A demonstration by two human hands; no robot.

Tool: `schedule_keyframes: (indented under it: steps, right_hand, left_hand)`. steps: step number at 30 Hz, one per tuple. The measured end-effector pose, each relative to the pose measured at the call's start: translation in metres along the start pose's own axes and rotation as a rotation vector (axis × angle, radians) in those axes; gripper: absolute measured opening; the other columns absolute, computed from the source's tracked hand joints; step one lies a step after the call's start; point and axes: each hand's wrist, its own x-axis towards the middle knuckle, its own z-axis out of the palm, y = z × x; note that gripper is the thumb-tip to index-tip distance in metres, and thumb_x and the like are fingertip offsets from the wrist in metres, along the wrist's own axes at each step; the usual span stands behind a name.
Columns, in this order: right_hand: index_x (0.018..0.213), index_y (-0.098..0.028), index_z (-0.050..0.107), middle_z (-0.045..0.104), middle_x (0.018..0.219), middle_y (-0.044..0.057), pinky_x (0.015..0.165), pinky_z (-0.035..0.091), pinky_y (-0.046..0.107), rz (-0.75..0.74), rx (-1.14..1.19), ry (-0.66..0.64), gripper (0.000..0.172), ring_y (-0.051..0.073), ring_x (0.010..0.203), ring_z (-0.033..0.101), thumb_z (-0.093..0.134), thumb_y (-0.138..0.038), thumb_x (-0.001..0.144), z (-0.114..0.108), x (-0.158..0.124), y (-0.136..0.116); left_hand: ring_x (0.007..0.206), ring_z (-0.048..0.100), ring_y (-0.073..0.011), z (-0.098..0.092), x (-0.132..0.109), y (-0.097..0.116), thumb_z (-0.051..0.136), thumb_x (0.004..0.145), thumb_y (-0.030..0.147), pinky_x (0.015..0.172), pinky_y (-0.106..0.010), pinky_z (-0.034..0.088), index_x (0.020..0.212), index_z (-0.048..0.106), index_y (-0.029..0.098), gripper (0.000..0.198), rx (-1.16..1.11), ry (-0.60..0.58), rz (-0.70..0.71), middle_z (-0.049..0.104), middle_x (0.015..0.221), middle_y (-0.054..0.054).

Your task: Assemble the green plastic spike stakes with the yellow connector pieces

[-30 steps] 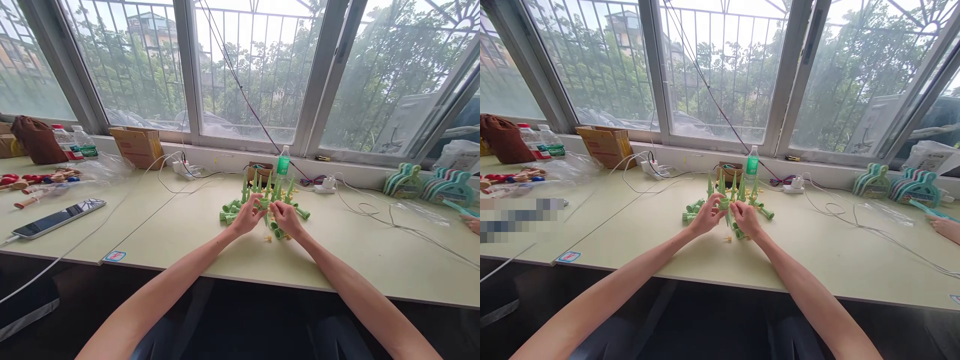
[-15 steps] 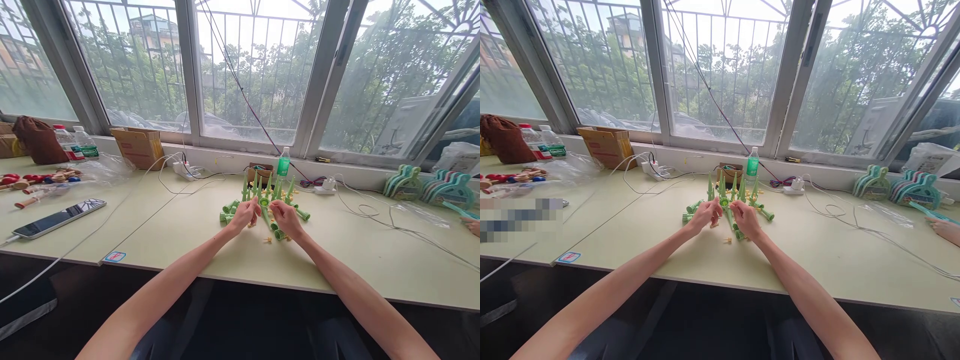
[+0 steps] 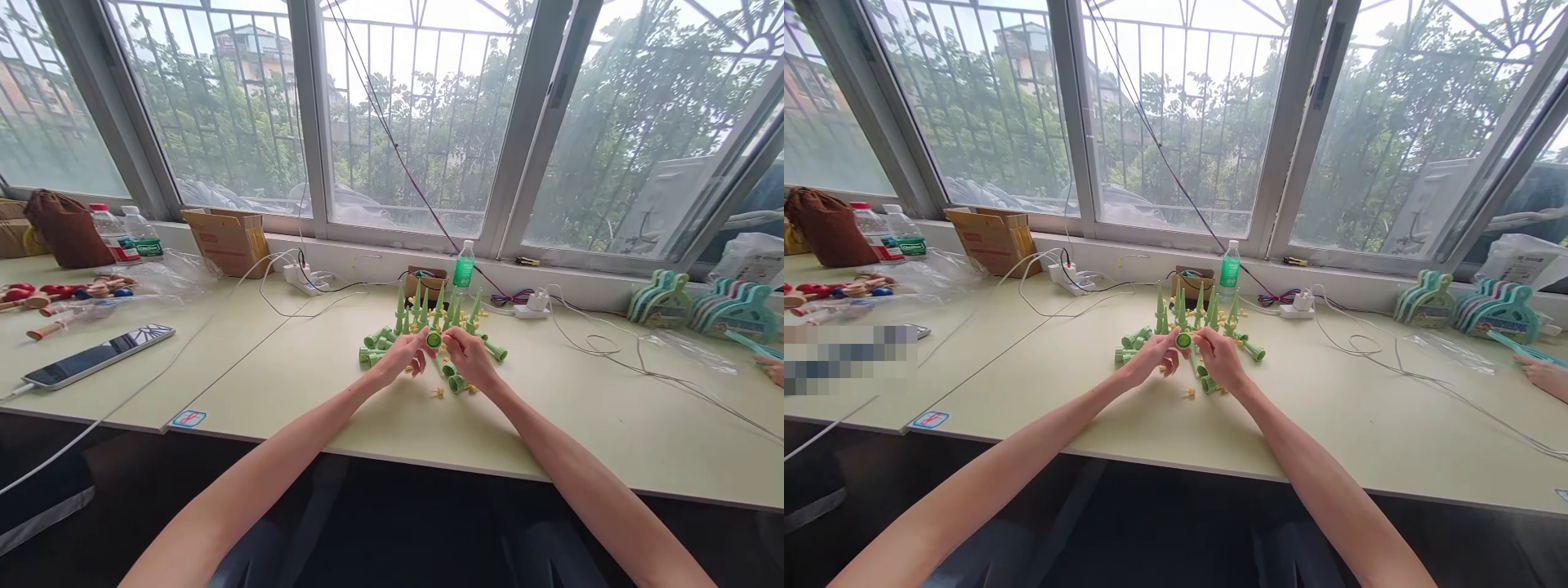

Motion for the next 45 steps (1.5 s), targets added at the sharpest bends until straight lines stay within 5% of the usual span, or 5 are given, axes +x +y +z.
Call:
schedule_keyframes:
  steps: [6, 13, 24, 40, 45]
  right_hand:
    - [0.072, -0.020, 0.046, 0.042, 0.056, -0.004, 0.052, 0.031, 0.023, 0.020, -0.003, 0.011, 0.034, 0.011, 0.051, 0.036, 0.040, -0.046, 0.094, 0.000, 0.000, 0.000]
    - [0.071, -0.020, 0.045, 0.042, 0.055, -0.004, 0.052, 0.030, 0.024, 0.026, -0.038, 0.009, 0.036, 0.011, 0.050, 0.035, 0.040, -0.047, 0.093, 0.000, 0.000, 0.000]
    - [0.070, -0.020, 0.046, 0.040, 0.054, -0.005, 0.052, 0.030, 0.024, 0.014, -0.066, 0.000, 0.033, 0.011, 0.050, 0.034, 0.041, -0.044, 0.092, 0.001, 0.000, 0.000]
    - [0.066, -0.020, 0.043, 0.035, 0.056, -0.004, 0.052, 0.028, 0.024, -0.015, -0.042, -0.055, 0.038, 0.011, 0.053, 0.031, 0.037, -0.045, 0.094, 0.007, -0.002, 0.000]
    - [0.067, -0.020, 0.043, 0.033, 0.056, -0.004, 0.051, 0.026, 0.024, -0.018, -0.055, -0.058, 0.038, 0.011, 0.053, 0.029, 0.036, -0.045, 0.095, 0.006, -0.002, -0.003]
  left_hand:
    - [0.036, 0.044, -0.0081, -0.002, -0.002, -0.004, 0.047, 0.086, 0.062, 0.039, -0.020, 0.033, 0.081, 0.053, 0.015, 0.048, 0.142, -0.021, 0.176, 0.050, 0.046, 0.003]
    - [0.045, 0.048, -0.0060, 0.000, -0.004, -0.005, 0.056, 0.085, 0.050, 0.037, -0.019, 0.036, 0.117, 0.057, 0.014, 0.048, 0.216, 0.048, 0.273, 0.061, 0.079, -0.004]
    - [0.061, 0.052, -0.0073, -0.003, 0.000, -0.010, 0.057, 0.086, 0.043, 0.049, -0.019, 0.047, 0.114, 0.060, 0.018, 0.038, 0.361, 0.104, 0.408, 0.058, 0.108, -0.010]
    - [0.055, 0.046, -0.0056, -0.004, 0.001, -0.013, 0.054, 0.088, 0.041, 0.045, -0.019, 0.044, 0.104, 0.060, 0.018, 0.029, 0.498, 0.155, 0.443, 0.057, 0.102, -0.007]
    - [0.050, 0.048, -0.0072, -0.001, -0.001, -0.009, 0.054, 0.087, 0.044, 0.041, -0.019, 0.042, 0.104, 0.057, 0.016, 0.033, 0.373, 0.126, 0.364, 0.055, 0.075, -0.001]
